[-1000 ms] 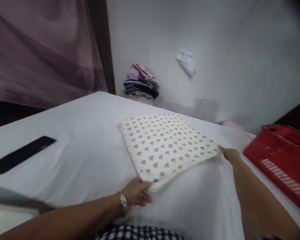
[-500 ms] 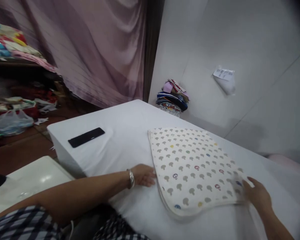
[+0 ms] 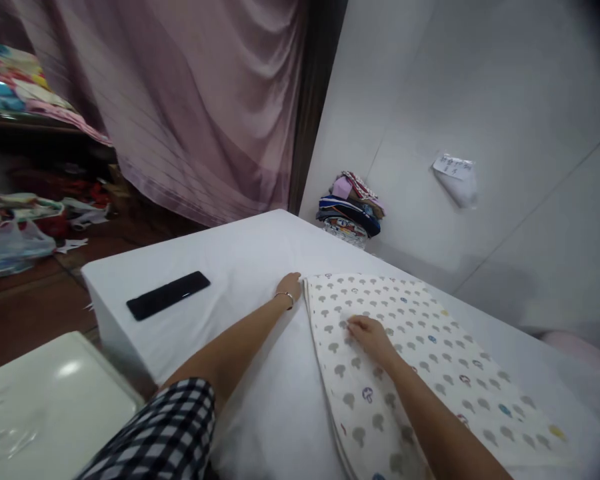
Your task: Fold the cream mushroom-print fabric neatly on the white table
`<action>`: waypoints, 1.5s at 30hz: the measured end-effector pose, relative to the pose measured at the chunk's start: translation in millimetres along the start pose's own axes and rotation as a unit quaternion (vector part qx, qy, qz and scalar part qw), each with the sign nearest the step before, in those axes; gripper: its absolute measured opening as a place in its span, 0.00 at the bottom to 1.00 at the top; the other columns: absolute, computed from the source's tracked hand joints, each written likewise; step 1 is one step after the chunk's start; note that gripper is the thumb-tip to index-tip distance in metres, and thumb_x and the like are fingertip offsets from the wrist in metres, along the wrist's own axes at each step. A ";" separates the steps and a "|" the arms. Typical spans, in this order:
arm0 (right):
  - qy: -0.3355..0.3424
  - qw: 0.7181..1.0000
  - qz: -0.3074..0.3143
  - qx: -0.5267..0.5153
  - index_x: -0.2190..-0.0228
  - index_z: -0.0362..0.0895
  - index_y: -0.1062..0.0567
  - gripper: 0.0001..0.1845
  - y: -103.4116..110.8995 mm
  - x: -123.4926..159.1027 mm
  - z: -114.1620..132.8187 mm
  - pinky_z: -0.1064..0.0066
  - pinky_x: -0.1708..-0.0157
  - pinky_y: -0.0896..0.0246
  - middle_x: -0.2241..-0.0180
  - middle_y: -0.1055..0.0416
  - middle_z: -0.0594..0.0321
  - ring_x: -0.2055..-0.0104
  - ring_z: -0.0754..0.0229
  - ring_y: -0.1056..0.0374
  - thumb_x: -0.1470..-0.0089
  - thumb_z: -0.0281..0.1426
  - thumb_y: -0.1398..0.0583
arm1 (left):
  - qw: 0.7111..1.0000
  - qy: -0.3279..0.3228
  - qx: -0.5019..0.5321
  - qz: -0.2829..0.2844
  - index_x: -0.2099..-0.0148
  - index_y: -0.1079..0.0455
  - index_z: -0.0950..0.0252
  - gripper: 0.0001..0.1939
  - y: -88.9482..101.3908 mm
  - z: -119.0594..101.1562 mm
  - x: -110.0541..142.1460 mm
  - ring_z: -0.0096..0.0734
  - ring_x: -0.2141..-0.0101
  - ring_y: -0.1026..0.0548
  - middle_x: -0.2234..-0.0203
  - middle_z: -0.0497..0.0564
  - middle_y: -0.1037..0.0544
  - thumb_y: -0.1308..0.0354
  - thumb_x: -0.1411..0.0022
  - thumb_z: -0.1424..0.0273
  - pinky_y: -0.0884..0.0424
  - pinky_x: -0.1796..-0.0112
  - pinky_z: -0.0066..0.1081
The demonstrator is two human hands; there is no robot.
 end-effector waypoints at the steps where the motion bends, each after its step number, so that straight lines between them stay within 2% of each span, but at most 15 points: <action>1: 0.007 1.000 0.010 -0.005 0.73 0.44 0.27 0.11 -10.4 -12.0 7.8 0.71 0.70 0.39 0.76 0.30 0.65 0.71 0.61 0.34 0.51 0.35 0.47 | 1.000 -0.013 -0.018 -0.004 0.51 0.33 0.66 0.18 -2.5 -0.2 -5.7 0.36 0.48 0.37 0.49 0.57 0.32 0.51 0.44 0.76 0.44 0.48 0.32; 5: 0.015 1.000 0.010 0.013 0.70 0.44 0.27 0.10 -45.2 -60.1 34.0 0.73 0.68 0.40 0.73 0.29 0.65 0.70 0.62 0.33 0.50 0.33 0.47 | 0.997 -0.039 -0.064 -0.007 0.56 0.29 0.63 0.15 -10.1 2.4 -19.8 0.38 0.53 0.33 0.53 0.55 0.29 0.52 0.44 0.72 0.39 0.53 0.33; 8: 0.003 0.997 -0.005 0.077 0.62 0.45 0.28 0.13 -64.3 -88.9 48.8 0.73 0.67 0.42 0.68 0.28 0.64 0.68 0.63 0.34 0.49 0.34 0.47 | 0.996 -0.060 -0.062 0.005 0.60 0.27 0.59 0.14 -11.5 6.2 -25.2 0.34 0.57 0.30 0.58 0.50 0.26 0.52 0.43 0.69 0.37 0.57 0.29; 12: -0.010 0.985 -0.013 0.171 0.57 0.45 0.32 0.17 -79.4 -109.6 59.7 0.72 0.68 0.46 0.66 0.28 0.63 0.66 0.61 0.34 0.49 0.38 0.45 | 0.995 -0.086 -0.003 0.046 0.53 0.30 0.59 0.17 -12.6 9.7 -33.4 0.30 0.59 0.28 0.59 0.46 0.24 0.51 0.44 0.69 0.36 0.59 0.25; 15: -0.028 0.980 -0.018 0.198 0.58 0.45 0.33 0.16 -83.9 -115.6 60.6 0.72 0.70 0.49 0.68 0.28 0.63 0.66 0.60 0.35 0.49 0.36 0.45 | 0.992 -0.103 0.004 0.073 0.50 0.32 0.61 0.21 -13.5 9.7 -39.0 0.30 0.57 0.29 0.56 0.47 0.25 0.52 0.46 0.73 0.37 0.56 0.25; 19: -0.040 0.980 -0.016 0.192 0.59 0.46 0.32 0.14 -85.8 -120.8 56.3 0.73 0.72 0.50 0.68 0.28 0.63 0.66 0.61 0.35 0.49 0.36 0.44 | 0.988 -0.124 -0.014 0.093 0.56 0.27 0.59 0.17 -13.8 8.0 -41.7 0.31 0.59 0.29 0.61 0.47 0.23 0.52 0.46 0.72 0.37 0.58 0.26; 28: 0.010 0.995 -0.037 0.088 0.64 0.46 0.29 0.11 -87.9 -130.0 51.1 0.75 0.69 0.45 0.73 0.30 0.67 0.70 0.64 0.36 0.51 0.29 0.46 | 0.993 -0.105 0.025 0.042 0.67 0.28 0.64 0.07 -10.5 11.1 -47.7 0.26 0.71 0.29 0.73 0.47 0.24 0.46 0.49 0.70 0.37 0.70 0.24; 31: 0.023 0.993 -0.039 0.107 0.64 0.46 0.29 0.11 -88.9 -130.6 55.6 0.74 0.70 0.46 0.73 0.30 0.66 0.70 0.63 0.36 0.49 0.31 0.47 | 0.994 -0.099 0.022 0.028 0.69 0.30 0.64 0.06 -7.1 14.2 -50.7 0.25 0.73 0.31 0.74 0.46 0.25 0.46 0.50 0.70 0.39 0.72 0.23; 36: 0.004 0.984 -0.034 0.177 0.65 0.46 0.30 0.12 -92.8 -126.3 62.7 0.74 0.71 0.50 0.69 0.30 0.64 0.68 0.62 0.38 0.51 0.38 0.44 | 0.995 -0.100 0.006 0.028 0.70 0.31 0.64 0.04 -4.6 17.6 -53.4 0.25 0.73 0.31 0.75 0.46 0.26 0.47 0.51 0.71 0.41 0.73 0.24; 41: 0.014 0.979 -0.028 0.201 0.64 0.45 0.31 0.11 -96.7 -122.5 66.0 0.74 0.72 0.52 0.68 0.31 0.63 0.69 0.63 0.39 0.51 0.34 0.44 | 0.995 -0.098 -0.010 0.029 0.71 0.31 0.64 0.05 -1.8 17.1 -53.4 0.26 0.73 0.31 0.76 0.47 0.26 0.47 0.50 0.69 0.41 0.73 0.25; 45: 0.002 0.984 -0.024 0.177 0.66 0.45 0.30 0.09 -96.5 -126.2 65.0 0.74 0.74 0.53 0.73 0.32 0.65 0.71 0.63 0.39 0.53 0.30 0.44 | 0.994 -0.102 -0.019 0.032 0.70 0.31 0.63 0.05 -0.6 16.8 -53.2 0.26 0.73 0.31 0.75 0.46 0.26 0.46 0.50 0.70 0.41 0.73 0.24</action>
Point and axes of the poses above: each hand's wrist, its own x-axis away from the middle knuckle, its own y-axis out of the back of the hand, z = x × y, the point moved 1 cm from there along -x, towards the middle knuckle
